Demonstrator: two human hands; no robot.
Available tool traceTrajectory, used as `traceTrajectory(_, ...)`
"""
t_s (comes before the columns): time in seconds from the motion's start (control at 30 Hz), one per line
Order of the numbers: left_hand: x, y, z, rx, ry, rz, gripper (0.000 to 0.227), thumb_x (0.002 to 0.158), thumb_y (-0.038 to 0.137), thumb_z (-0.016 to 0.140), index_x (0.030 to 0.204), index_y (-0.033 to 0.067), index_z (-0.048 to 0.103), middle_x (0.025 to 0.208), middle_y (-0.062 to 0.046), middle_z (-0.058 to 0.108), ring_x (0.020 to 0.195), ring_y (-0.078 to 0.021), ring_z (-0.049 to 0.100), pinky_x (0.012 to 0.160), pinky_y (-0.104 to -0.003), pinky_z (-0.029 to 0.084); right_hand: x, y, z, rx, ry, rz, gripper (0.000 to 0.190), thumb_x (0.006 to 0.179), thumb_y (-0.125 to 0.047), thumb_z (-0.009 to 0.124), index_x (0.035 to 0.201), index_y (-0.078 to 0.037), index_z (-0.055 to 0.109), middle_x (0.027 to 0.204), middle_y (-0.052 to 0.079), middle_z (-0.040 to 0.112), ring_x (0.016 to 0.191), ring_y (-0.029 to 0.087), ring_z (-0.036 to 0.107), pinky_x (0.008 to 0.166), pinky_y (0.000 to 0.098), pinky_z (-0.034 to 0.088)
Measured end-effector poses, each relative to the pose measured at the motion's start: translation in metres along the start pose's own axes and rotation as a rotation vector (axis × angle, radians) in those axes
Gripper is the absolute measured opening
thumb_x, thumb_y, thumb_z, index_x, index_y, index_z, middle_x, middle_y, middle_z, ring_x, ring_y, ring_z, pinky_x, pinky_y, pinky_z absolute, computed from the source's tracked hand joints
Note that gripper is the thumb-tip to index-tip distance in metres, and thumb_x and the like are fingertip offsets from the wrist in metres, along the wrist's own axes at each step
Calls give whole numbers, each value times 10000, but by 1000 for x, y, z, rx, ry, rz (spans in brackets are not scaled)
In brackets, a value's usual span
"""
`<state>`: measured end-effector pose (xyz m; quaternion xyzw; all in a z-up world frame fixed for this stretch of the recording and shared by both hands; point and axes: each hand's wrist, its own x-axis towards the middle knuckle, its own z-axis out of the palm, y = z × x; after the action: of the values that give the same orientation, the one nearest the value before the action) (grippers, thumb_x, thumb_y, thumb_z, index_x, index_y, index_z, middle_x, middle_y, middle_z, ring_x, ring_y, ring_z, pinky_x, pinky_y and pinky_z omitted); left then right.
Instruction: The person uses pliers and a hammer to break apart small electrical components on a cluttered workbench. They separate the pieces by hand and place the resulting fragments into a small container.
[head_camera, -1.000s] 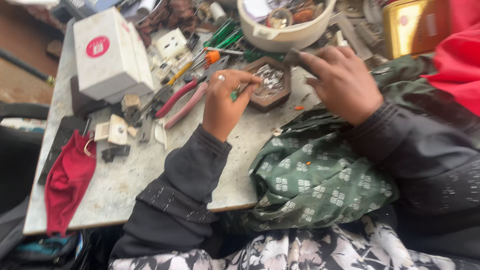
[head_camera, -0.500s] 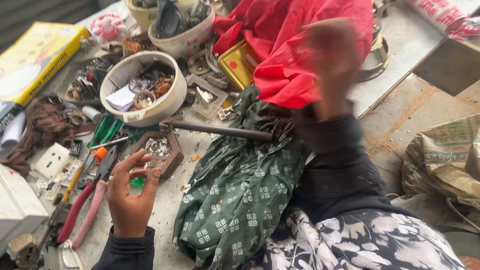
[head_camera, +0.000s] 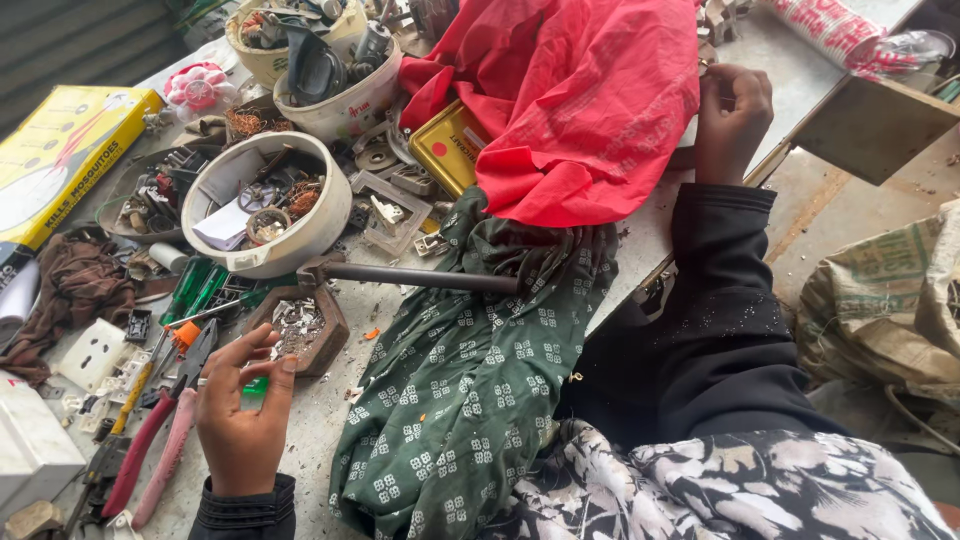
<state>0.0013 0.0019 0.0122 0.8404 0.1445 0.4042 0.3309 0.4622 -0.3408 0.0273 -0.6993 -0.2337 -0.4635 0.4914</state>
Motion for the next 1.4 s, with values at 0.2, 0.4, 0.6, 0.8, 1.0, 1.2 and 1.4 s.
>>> traceTrajectory(0.2,0,-2,2,46,-16,-26,372,933,26,742,1288,3,631,1240,-119,661,1095,-164,662,885,-288,585,-5,4,1,-41,-52,33,30,1036,-41,723,1065,-36,716,996,81,694,953,220,659,767,342,578)
traceTrajectory(0.4,-1,-4,1,9,-6,-39,371,947,31,728,1304,8,627,1252,-111,658,1115,-157,651,891,-287,585,-7,14,2,-34,-18,84,61,1058,-99,736,1071,-49,704,1014,63,716,983,213,638,782,356,530)
traceTrajectory(0.6,-1,-4,1,14,-10,-27,368,946,36,735,1298,15,631,1248,-108,661,1110,-158,653,892,-286,581,-5,13,-2,-53,-9,37,83,1020,-129,813,1022,-59,768,998,86,671,977,219,574,845,357,504)
traceTrajectory(0.8,-2,-3,0,18,-13,-8,360,950,49,735,1295,21,635,1238,-101,664,1101,-157,657,894,-288,582,-2,3,-4,86,-50,193,112,1031,-159,795,1050,-61,745,970,38,728,942,185,617,838,330,493)
traceTrajectory(1.0,-1,-2,-2,12,-18,16,363,937,42,736,1288,35,646,1215,-91,668,1065,-151,665,881,-285,580,-1,-14,-7,8,-24,110,108,1022,-135,779,1065,-42,744,974,65,748,954,199,635,839,351,501)
traceTrajectory(1.2,-1,4,-5,9,-11,45,357,941,52,740,1287,40,652,1205,-85,672,1047,-147,669,871,-286,580,2,-24,-10,87,-50,127,156,1068,-186,736,1094,-35,768,985,95,709,941,189,621,811,339,478)
traceTrajectory(1.4,-1,6,-4,-3,-23,52,354,948,64,737,1291,41,651,1201,-86,673,1034,-146,666,866,-287,581,5,-28,-9,197,-26,195,142,1050,-114,763,1144,-15,725,995,81,719,899,141,661,795,289,534)
